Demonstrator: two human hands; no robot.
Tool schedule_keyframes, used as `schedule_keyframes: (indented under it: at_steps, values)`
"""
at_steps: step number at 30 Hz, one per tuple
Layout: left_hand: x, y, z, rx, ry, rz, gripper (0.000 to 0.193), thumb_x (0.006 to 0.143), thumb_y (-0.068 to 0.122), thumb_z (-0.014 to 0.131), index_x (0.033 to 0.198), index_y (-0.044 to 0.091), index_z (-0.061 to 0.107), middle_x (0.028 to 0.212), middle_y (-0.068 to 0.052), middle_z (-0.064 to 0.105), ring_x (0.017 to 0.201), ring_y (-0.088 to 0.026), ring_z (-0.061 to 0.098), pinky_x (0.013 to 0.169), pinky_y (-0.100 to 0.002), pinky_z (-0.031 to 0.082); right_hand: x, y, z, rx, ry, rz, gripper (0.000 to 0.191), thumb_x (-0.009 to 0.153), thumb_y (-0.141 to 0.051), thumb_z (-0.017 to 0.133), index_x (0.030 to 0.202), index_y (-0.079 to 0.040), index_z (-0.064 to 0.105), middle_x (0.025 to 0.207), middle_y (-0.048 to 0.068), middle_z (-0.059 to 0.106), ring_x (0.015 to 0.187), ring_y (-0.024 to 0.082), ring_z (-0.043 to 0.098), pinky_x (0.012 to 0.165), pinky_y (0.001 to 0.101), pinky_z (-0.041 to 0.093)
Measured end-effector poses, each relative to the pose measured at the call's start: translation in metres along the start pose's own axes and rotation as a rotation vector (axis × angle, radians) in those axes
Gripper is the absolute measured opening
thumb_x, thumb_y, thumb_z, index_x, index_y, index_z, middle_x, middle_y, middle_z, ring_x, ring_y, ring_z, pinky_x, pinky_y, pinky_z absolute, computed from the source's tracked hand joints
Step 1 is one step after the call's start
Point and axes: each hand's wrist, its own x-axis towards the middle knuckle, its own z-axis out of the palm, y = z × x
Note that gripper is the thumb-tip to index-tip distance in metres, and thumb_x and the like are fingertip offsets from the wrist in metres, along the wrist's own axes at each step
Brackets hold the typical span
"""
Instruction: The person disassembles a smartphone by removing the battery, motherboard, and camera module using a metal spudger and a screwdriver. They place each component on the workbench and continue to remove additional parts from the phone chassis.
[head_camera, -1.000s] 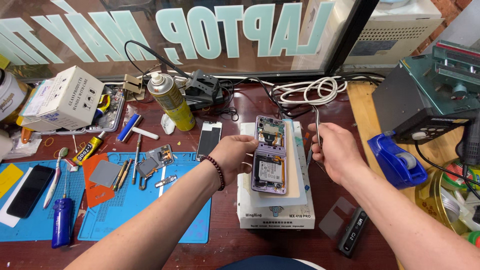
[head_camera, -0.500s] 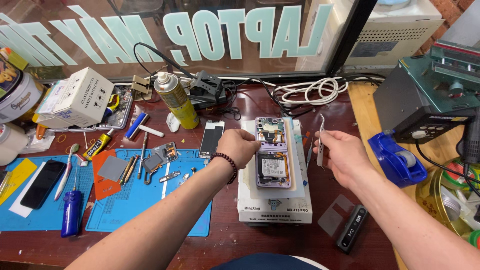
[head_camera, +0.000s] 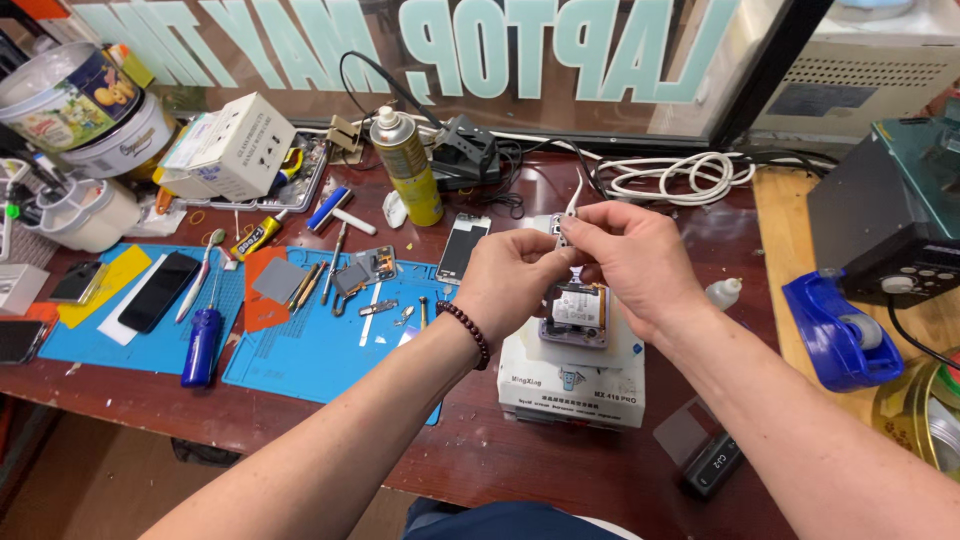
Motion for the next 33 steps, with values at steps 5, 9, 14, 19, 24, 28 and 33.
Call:
schedule_keyframes:
  at_steps: [5, 9, 14, 19, 24, 28, 33]
  values:
    - [-0.019, -0.008, -0.034, -0.035, 0.087, -0.026, 0.017, 0.091, 0.023, 0.07, 0.095, 0.007, 0.067, 0.077, -0.001, 0.071, 0.063, -0.01, 0.068, 0.049, -0.028, 0.058, -0.006, 0.001, 0.044, -0.137, -0.072, 0.035, 0.017, 0.092, -0.019, 0.072, 0.099, -0.004, 0.076, 0.081, 0.001, 0.07, 0.067, 0.008, 0.062, 0.055, 0.024, 0.048]
    - [-0.016, -0.047, -0.079, -0.152, 0.173, -0.199, 0.016, 0.089, 0.02, 0.075, 0.088, 0.008, 0.065, 0.074, -0.003, 0.068, 0.061, -0.011, 0.066, 0.048, -0.029, 0.056, 0.001, 0.011, 0.081, -0.198, -0.121, 0.053, 0.017, 0.091, -0.019, 0.069, 0.103, -0.007, 0.073, 0.08, 0.001, 0.069, 0.067, 0.009, 0.065, 0.055, 0.0258, 0.053]
    - [-0.01, -0.117, -0.167, -0.045, 0.321, -0.371, 0.018, 0.086, 0.013, 0.081, 0.084, 0.001, 0.067, 0.073, -0.006, 0.065, 0.057, -0.013, 0.061, 0.047, -0.031, 0.052, 0.032, 0.044, 0.132, -0.327, -0.113, 0.197, 0.019, 0.09, -0.017, 0.071, 0.102, -0.004, 0.076, 0.083, 0.002, 0.072, 0.07, 0.009, 0.066, 0.058, 0.0248, 0.054]
    - [-0.012, -0.183, -0.246, 0.037, 0.347, -0.545, 0.019, 0.084, 0.009, 0.081, 0.081, 0.004, 0.063, 0.074, -0.007, 0.067, 0.056, -0.015, 0.063, 0.047, -0.034, 0.058, 0.074, 0.104, 0.171, -0.46, 0.007, 0.319, 0.017, 0.088, -0.017, 0.074, 0.099, -0.004, 0.078, 0.079, 0.003, 0.073, 0.067, 0.011, 0.065, 0.057, 0.0268, 0.053]
    - [-0.016, -0.222, -0.3, 0.184, 0.315, -0.675, 0.02, 0.082, 0.006, 0.083, 0.08, -0.003, 0.065, 0.081, -0.017, 0.075, 0.063, -0.023, 0.074, 0.049, -0.039, 0.064, 0.1, 0.162, 0.184, -0.831, 0.112, 0.288, 0.016, 0.086, -0.022, 0.079, 0.095, -0.01, 0.082, 0.081, 0.011, 0.078, 0.068, 0.018, 0.07, 0.065, 0.0333, 0.056]
    - [-0.021, -0.233, -0.317, 0.319, 0.228, -0.748, 0.024, 0.079, 0.009, 0.086, 0.084, -0.003, 0.066, 0.083, -0.017, 0.075, 0.066, -0.029, 0.077, 0.053, -0.039, 0.066, 0.116, 0.185, 0.198, -1.094, 0.126, 0.226, 0.026, 0.084, -0.033, 0.082, 0.096, -0.009, 0.083, 0.09, 0.013, 0.079, 0.082, 0.025, 0.074, 0.08, 0.0382, 0.058]
    - [-0.016, -0.223, -0.327, 0.448, 0.102, -0.774, 0.028, 0.081, 0.017, 0.086, 0.085, -0.005, 0.07, 0.078, -0.019, 0.076, 0.061, -0.026, 0.076, 0.052, -0.037, 0.063, 0.13, 0.193, 0.217, -1.219, 0.124, 0.311, 0.036, 0.082, -0.036, 0.084, 0.099, -0.004, 0.08, 0.099, 0.016, 0.078, 0.096, 0.031, 0.074, 0.087, 0.0432, 0.058]
